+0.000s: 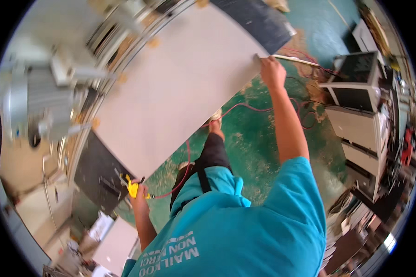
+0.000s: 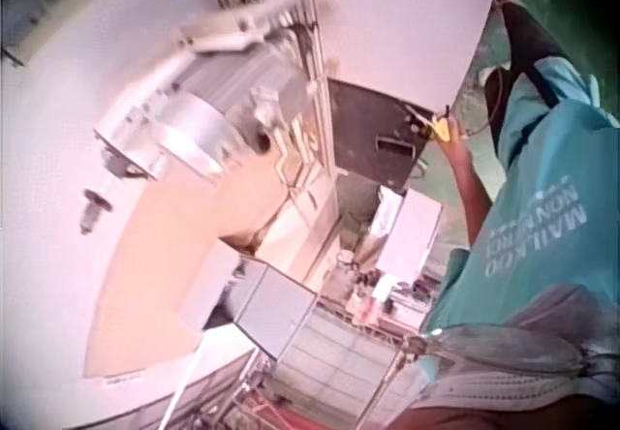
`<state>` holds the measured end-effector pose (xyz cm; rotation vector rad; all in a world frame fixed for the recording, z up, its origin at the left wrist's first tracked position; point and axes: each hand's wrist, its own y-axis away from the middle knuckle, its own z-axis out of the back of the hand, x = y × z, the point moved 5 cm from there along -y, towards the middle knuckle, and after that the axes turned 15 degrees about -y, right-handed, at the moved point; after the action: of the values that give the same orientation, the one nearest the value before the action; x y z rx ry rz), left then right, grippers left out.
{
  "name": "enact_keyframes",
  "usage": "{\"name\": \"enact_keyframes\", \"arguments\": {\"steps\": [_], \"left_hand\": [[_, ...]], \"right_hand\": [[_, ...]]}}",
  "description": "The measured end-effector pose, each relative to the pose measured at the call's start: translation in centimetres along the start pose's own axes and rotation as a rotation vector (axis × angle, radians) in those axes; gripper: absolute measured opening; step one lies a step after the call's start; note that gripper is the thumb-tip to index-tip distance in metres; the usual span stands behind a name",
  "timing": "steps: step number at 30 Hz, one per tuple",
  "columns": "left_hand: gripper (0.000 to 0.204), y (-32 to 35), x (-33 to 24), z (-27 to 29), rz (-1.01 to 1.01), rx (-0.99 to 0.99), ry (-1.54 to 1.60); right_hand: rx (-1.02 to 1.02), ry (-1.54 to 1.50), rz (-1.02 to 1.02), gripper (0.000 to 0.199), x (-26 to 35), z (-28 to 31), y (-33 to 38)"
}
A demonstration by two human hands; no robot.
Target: The person measures and marks wood panels using a tape measure and a marker, then uses a multi-spindle boring machine to drill holes into the panels, handling each panel one at a time and stacking them on a table.
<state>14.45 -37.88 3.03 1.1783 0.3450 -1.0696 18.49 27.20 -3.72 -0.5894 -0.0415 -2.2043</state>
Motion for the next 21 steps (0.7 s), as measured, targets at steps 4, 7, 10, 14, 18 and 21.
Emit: {"name": "enact_keyframes", "arguments": {"steps": [4,7,10,14,18,21], "left_hand": [[0.025,2.4,7.9,6.3,0.024,-0.062,0.017],[0.024,5.9,14.5,11.7,0.09,-0.142,0.064],[0.022,9.8,20.4,17.3,0.111,-0.259,0.157],[0.02,12.1,23.8,22.1,0.095,-0.335,0.313],[0.02,12.8,25.2,24.2,0.058,-0.393,0.389],[0.022,13.3,27.1,24.0,0.111,-0.406,0.424]], "right_hand": [[0.084,-0.074,0.064,0.016,11.9,-5.5,10.7],[0.086,-0.131,0.198,0.016,22.7,-10.1,21.3],[0.295,-0.139,0.292,0.01,35.1,-14.7,32.0],[0.92,-0.317,0.574,0.022,49.6,-22.5,48.2],[0.915,-0.296,0.565,0.022,52.4,-20.9,47.5],[0.607,-0.567,0.573,0.019,50.0,-19.1,38.8]]}}
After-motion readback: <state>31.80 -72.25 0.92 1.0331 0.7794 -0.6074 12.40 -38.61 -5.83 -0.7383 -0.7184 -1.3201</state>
